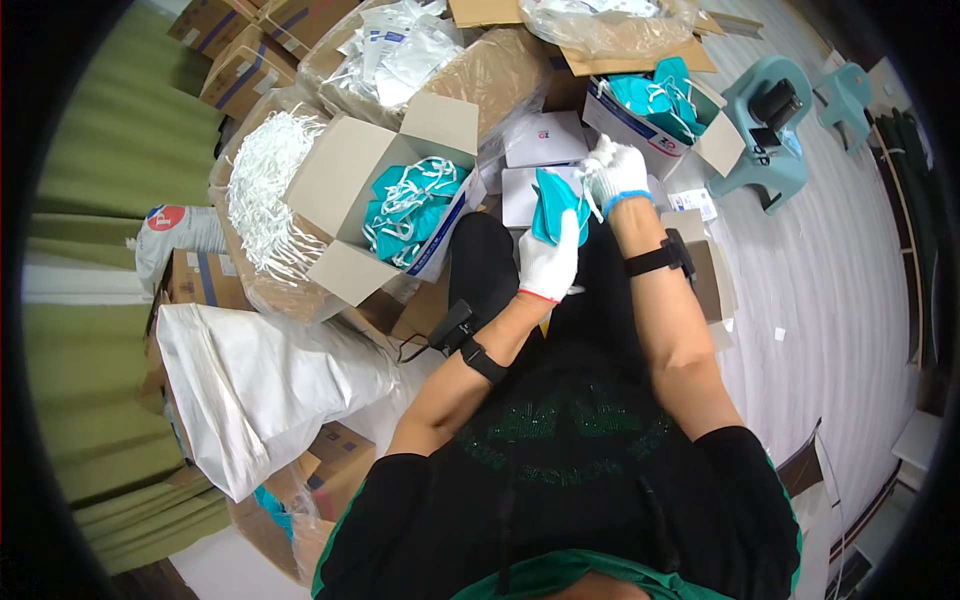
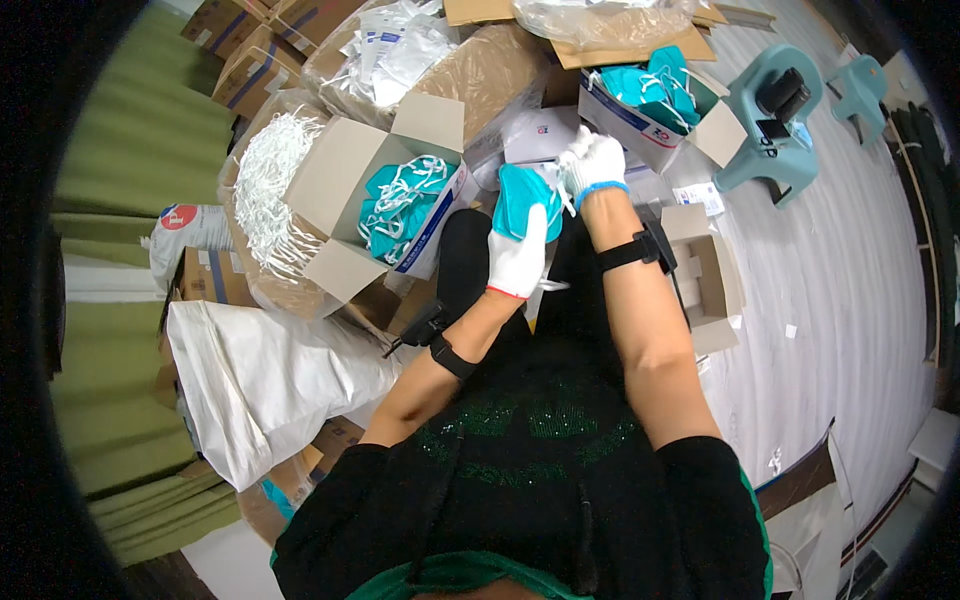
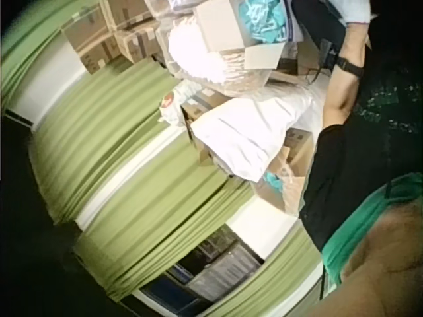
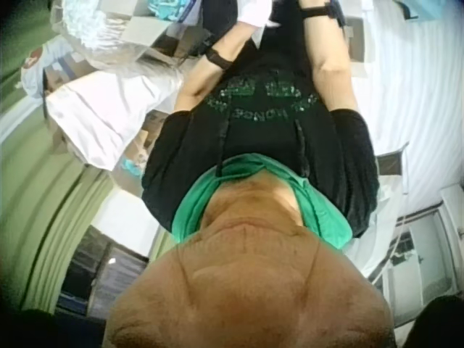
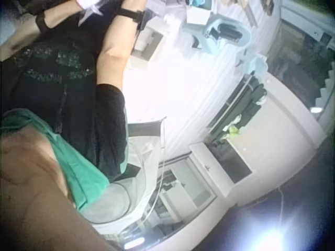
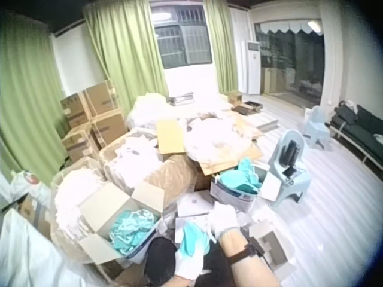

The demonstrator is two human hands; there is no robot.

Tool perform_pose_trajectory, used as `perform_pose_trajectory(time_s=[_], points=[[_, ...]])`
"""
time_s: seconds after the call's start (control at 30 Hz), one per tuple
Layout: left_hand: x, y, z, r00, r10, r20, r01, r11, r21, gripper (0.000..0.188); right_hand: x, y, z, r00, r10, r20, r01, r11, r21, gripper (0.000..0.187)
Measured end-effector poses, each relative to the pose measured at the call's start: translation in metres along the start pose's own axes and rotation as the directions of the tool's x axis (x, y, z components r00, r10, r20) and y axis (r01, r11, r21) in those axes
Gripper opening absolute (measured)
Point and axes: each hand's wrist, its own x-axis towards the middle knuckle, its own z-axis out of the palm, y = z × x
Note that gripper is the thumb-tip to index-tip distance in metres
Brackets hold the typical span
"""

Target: Assembling medical face masks by attaching elastic straps to the mask bodies.

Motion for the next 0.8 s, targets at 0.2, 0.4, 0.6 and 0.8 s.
perform_pose_trajectory(time_s=[0.2,0.4,0.6,0.8], points=[[-0.063,0.045,-0.029,0.945,0.287,0.158,-0.277,0.958,-0.078,0.038,-0.006,-0.065,-0.019,0.852,-0.521,-0.053,0.325,0.605,-0.727,0.021],[-0.015,0.031,-0.075,0.702,-0.322,0.635,0.710,0.245,-0.661,0.038,-0.090,0.011,0.022,0.965,-0.092,0.245,0.246,0.640,-0.728,0.029],[-0.004,0.037,-0.036,0.671,-0.339,0.659,0.739,0.229,-0.634,0.040,-0.119,0.072,-0.020,0.890,0.056,0.453,0.089,0.952,-0.292,0.043],[0.013,0.008,-0.097,0.882,-0.358,0.306,0.461,0.787,-0.410,0.066,-0.134,0.028,0.031,0.980,0.015,0.196,0.170,0.436,-0.884,0.027]])
